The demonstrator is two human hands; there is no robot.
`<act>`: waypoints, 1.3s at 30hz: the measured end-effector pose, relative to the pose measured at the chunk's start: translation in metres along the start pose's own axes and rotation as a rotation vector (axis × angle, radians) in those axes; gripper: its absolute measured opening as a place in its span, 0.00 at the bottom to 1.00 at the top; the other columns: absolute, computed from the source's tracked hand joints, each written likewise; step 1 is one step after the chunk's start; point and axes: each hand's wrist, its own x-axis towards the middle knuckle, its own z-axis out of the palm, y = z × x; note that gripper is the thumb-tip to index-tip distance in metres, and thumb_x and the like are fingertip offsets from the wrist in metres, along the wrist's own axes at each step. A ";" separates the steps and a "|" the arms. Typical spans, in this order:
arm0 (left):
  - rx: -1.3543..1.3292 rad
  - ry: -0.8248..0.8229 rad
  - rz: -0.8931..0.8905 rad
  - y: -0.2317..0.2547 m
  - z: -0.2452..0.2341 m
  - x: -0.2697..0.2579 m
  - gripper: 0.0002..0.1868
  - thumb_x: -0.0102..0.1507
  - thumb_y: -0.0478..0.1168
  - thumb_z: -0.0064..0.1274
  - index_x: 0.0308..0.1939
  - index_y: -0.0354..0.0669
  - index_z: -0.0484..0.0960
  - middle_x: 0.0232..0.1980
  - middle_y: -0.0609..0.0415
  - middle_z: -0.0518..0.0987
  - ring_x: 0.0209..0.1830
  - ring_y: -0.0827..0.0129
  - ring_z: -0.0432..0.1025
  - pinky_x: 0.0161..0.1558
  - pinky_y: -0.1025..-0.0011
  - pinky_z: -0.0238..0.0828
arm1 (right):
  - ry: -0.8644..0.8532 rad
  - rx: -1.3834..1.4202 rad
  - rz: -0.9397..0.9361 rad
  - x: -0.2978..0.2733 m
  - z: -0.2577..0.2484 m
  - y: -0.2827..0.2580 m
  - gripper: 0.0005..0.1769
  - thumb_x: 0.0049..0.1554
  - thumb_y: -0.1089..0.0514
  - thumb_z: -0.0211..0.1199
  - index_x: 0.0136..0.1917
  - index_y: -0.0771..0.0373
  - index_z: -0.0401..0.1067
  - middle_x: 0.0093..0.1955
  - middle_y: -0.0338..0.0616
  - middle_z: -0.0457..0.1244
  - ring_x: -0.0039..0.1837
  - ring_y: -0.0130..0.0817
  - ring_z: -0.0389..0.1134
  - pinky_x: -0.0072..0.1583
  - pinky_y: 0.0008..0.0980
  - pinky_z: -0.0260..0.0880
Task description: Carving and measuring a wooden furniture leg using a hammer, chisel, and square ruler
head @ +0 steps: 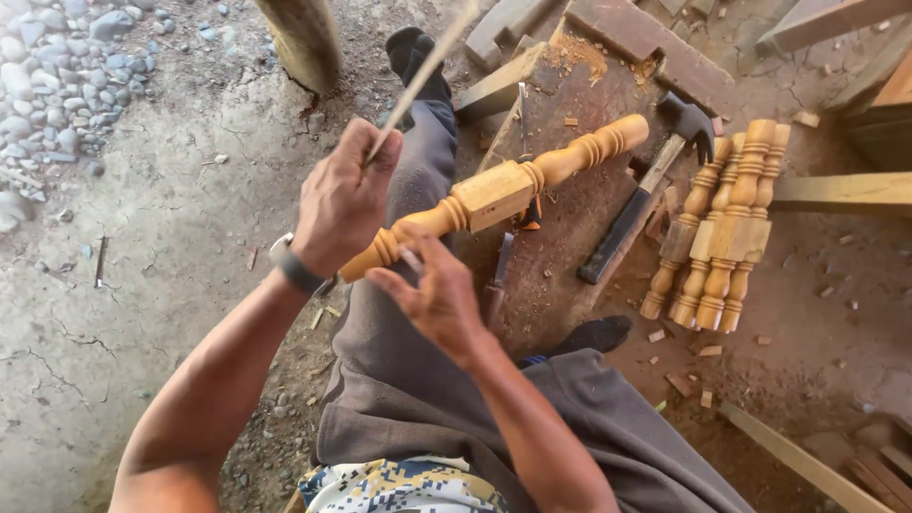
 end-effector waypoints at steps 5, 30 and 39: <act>-0.718 -0.157 0.314 0.067 -0.037 -0.028 0.23 0.77 0.68 0.38 0.47 0.55 0.63 0.34 0.68 0.65 0.24 0.84 0.57 0.22 0.82 0.59 | 0.239 0.041 -0.428 -0.002 0.031 0.007 0.37 0.62 0.58 0.79 0.78 0.56 0.66 0.62 0.48 0.73 0.54 0.37 0.79 0.53 0.33 0.90; 0.748 -0.202 0.578 -0.100 0.116 0.055 0.35 0.56 0.68 0.64 0.50 0.43 0.82 0.57 0.33 0.89 0.74 0.45 0.79 0.87 0.37 0.41 | 0.851 0.768 0.021 -0.139 -0.185 0.058 0.12 0.77 0.51 0.61 0.70 0.52 0.74 0.26 0.24 0.48 0.23 0.14 0.45 0.27 0.15 0.50; 0.814 0.101 0.657 -0.132 0.084 -0.027 0.56 0.54 0.55 0.78 0.83 0.44 0.72 0.50 0.49 0.76 0.42 0.53 0.78 0.46 0.59 0.70 | 0.482 0.880 0.292 -0.098 -0.094 0.083 0.07 0.75 0.57 0.59 0.65 0.57 0.72 0.28 0.26 0.51 0.22 0.14 0.48 0.23 0.17 0.51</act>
